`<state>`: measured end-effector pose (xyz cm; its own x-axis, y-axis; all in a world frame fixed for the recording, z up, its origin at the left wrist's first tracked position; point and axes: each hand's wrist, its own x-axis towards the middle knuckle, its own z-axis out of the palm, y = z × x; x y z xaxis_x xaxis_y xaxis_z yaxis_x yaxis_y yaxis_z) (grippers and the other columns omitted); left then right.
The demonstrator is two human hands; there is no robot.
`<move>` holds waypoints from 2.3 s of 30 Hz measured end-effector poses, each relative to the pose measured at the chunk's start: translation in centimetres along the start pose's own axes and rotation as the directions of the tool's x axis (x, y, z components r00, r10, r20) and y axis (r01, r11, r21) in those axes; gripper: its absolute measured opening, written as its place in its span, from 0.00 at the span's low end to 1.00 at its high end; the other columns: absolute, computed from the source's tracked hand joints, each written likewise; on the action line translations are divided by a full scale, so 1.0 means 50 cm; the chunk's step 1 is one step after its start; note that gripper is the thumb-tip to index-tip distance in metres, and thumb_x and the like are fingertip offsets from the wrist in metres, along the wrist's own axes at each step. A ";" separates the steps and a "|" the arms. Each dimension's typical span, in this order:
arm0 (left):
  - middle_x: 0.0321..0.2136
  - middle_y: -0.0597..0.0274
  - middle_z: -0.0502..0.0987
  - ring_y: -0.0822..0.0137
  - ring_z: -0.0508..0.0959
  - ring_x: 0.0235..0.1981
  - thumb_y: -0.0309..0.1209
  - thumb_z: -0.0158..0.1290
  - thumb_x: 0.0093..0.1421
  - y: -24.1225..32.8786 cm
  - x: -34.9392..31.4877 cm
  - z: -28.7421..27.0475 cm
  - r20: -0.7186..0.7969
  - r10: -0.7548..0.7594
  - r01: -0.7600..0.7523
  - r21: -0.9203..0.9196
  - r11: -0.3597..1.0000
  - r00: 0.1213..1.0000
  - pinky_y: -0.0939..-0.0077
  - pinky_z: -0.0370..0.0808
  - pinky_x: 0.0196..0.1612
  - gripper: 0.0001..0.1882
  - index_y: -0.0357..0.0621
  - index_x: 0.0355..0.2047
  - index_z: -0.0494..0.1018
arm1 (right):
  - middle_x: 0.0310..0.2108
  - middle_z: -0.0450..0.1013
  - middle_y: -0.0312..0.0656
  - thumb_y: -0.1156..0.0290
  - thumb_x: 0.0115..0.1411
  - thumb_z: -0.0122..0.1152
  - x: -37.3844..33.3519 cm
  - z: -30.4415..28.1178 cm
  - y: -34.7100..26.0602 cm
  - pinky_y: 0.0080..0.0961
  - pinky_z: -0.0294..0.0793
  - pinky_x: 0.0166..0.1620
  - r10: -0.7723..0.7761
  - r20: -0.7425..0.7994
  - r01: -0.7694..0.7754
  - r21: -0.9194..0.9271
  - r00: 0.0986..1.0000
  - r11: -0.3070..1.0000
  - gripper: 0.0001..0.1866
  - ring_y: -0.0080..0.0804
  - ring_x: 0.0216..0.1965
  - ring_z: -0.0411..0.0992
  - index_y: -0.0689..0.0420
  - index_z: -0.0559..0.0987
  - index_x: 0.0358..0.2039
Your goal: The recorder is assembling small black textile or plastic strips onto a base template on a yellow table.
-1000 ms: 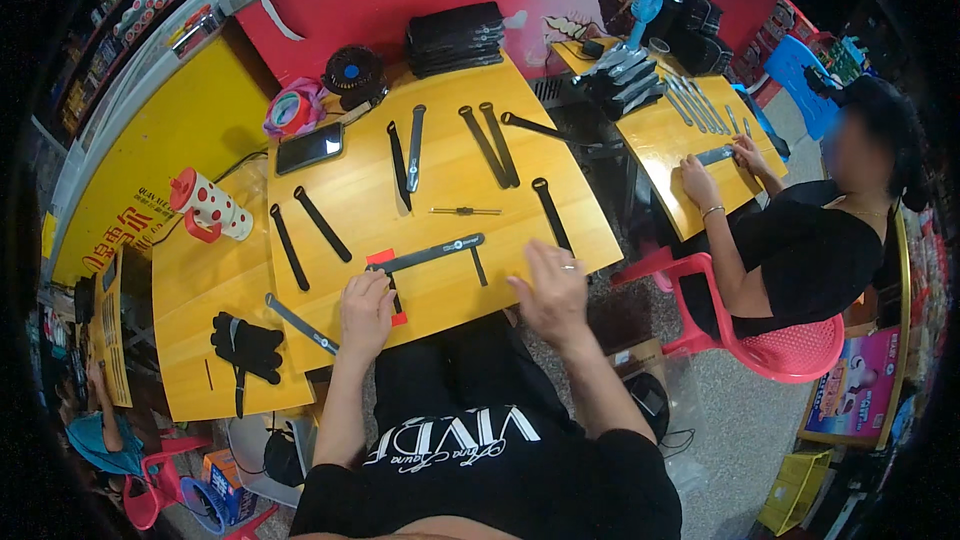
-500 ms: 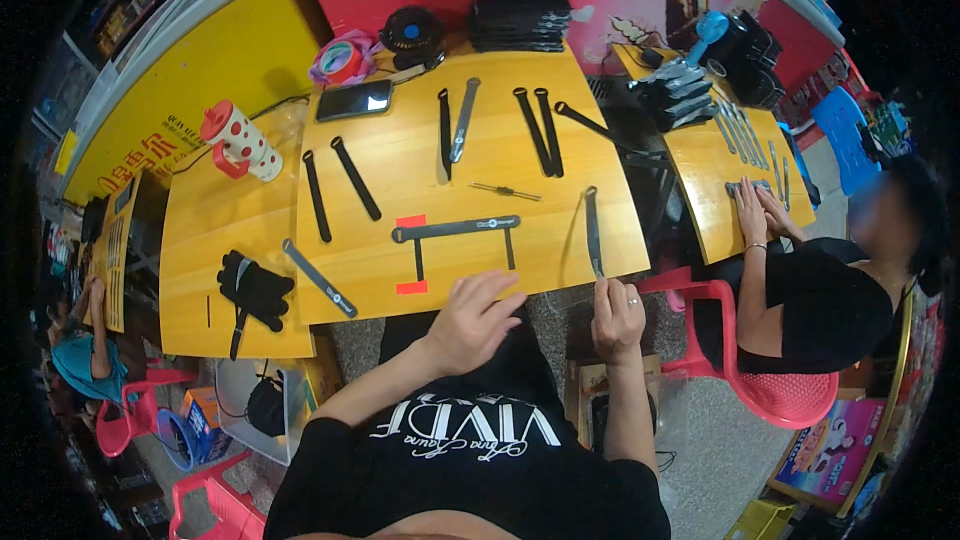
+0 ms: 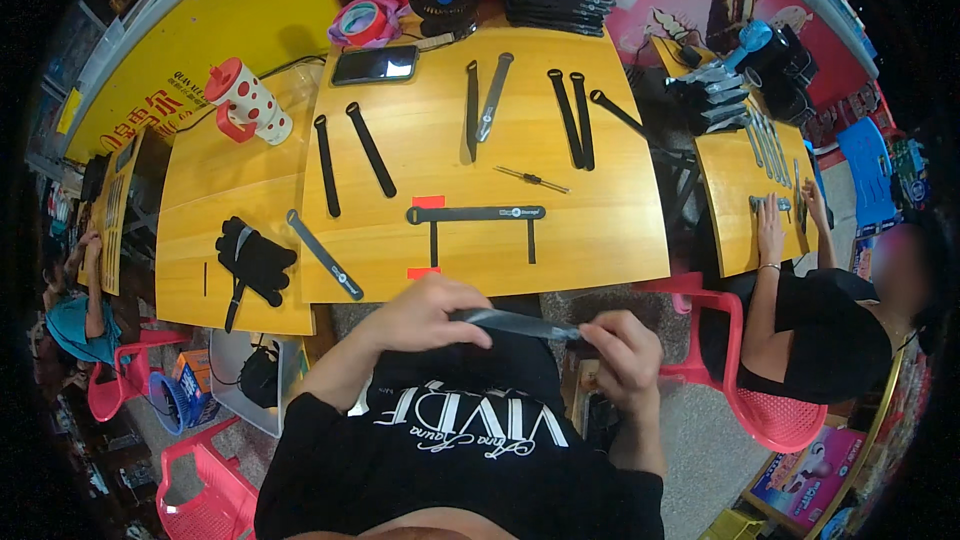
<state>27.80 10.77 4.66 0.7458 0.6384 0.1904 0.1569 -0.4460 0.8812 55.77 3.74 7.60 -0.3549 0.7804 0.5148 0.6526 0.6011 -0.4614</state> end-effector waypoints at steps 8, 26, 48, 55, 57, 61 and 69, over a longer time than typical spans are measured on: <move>0.19 0.71 0.73 0.83 0.71 0.18 0.26 0.60 0.56 -0.085 -0.088 -0.031 -0.069 -0.697 0.475 -0.683 0.555 0.714 0.90 0.63 0.15 0.04 0.41 0.31 0.77 | 0.25 0.71 0.35 0.85 0.52 0.60 0.041 0.148 0.091 0.15 0.66 0.31 0.532 0.117 -0.502 0.545 0.838 0.671 0.03 0.21 0.27 0.69 0.65 0.77 0.27; 0.23 0.61 0.78 0.80 0.74 0.18 0.21 0.56 0.58 -0.156 -0.057 -0.055 -0.400 -0.726 0.336 -0.692 0.639 0.559 0.90 0.67 0.16 0.03 0.34 0.32 0.77 | 0.26 0.71 0.33 0.82 0.56 0.62 0.086 0.229 0.143 0.12 0.67 0.26 0.704 0.112 -0.550 0.714 0.701 0.434 0.04 0.15 0.24 0.68 0.63 0.79 0.33; 0.22 0.58 0.80 0.78 0.73 0.14 0.21 0.57 0.57 -0.184 -0.037 -0.072 -0.489 -0.773 0.378 -0.681 0.628 0.404 0.89 0.63 0.12 0.04 0.32 0.32 0.78 | 0.23 0.68 0.29 0.85 0.52 0.61 0.129 0.271 0.196 0.09 0.58 0.23 0.653 -0.017 -0.578 0.448 0.757 0.682 0.06 0.08 0.21 0.60 0.63 0.75 0.30; 0.21 0.59 0.79 0.79 0.72 0.13 0.21 0.57 0.58 -0.189 -0.036 -0.070 -0.482 -0.779 0.385 -0.683 0.621 0.402 0.89 0.63 0.12 0.03 0.33 0.32 0.78 | 0.23 0.68 0.29 0.85 0.52 0.61 0.127 0.274 0.200 0.08 0.58 0.22 0.627 -0.021 -0.560 0.425 0.779 0.711 0.07 0.08 0.20 0.60 0.62 0.75 0.31; 0.21 0.59 0.79 0.79 0.72 0.13 0.21 0.57 0.58 -0.186 -0.033 -0.072 -0.478 -0.781 0.387 -0.684 0.618 0.402 0.89 0.63 0.12 0.03 0.33 0.32 0.78 | 0.23 0.68 0.29 0.85 0.52 0.61 0.127 0.273 0.199 0.08 0.58 0.23 0.636 -0.020 -0.568 0.431 0.771 0.701 0.07 0.08 0.20 0.60 0.63 0.75 0.31; 0.21 0.60 0.79 0.79 0.71 0.13 0.21 0.56 0.58 -0.182 -0.030 -0.073 -0.479 -0.789 0.418 -0.671 0.612 0.386 0.89 0.62 0.12 0.03 0.33 0.32 0.77 | 0.23 0.69 0.32 0.85 0.52 0.61 0.131 0.272 0.195 0.10 0.61 0.23 0.641 -0.026 -0.577 0.410 0.767 0.706 0.07 0.11 0.20 0.63 0.63 0.74 0.31; 0.22 0.60 0.79 0.79 0.71 0.12 0.21 0.56 0.58 -0.183 -0.032 -0.069 -0.483 -0.789 0.438 -0.657 0.614 0.381 0.89 0.62 0.12 0.03 0.33 0.32 0.77 | 0.23 0.68 0.29 0.86 0.52 0.61 0.128 0.280 0.196 0.09 0.59 0.23 0.636 -0.049 -0.568 0.402 0.770 0.718 0.07 0.09 0.21 0.61 0.63 0.74 0.31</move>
<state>22.93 16.02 -2.22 -0.1519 0.8977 -0.4135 -0.0023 0.4180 0.9084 50.52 17.04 -3.73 0.1751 0.9748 0.1384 0.4016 0.0576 -0.9140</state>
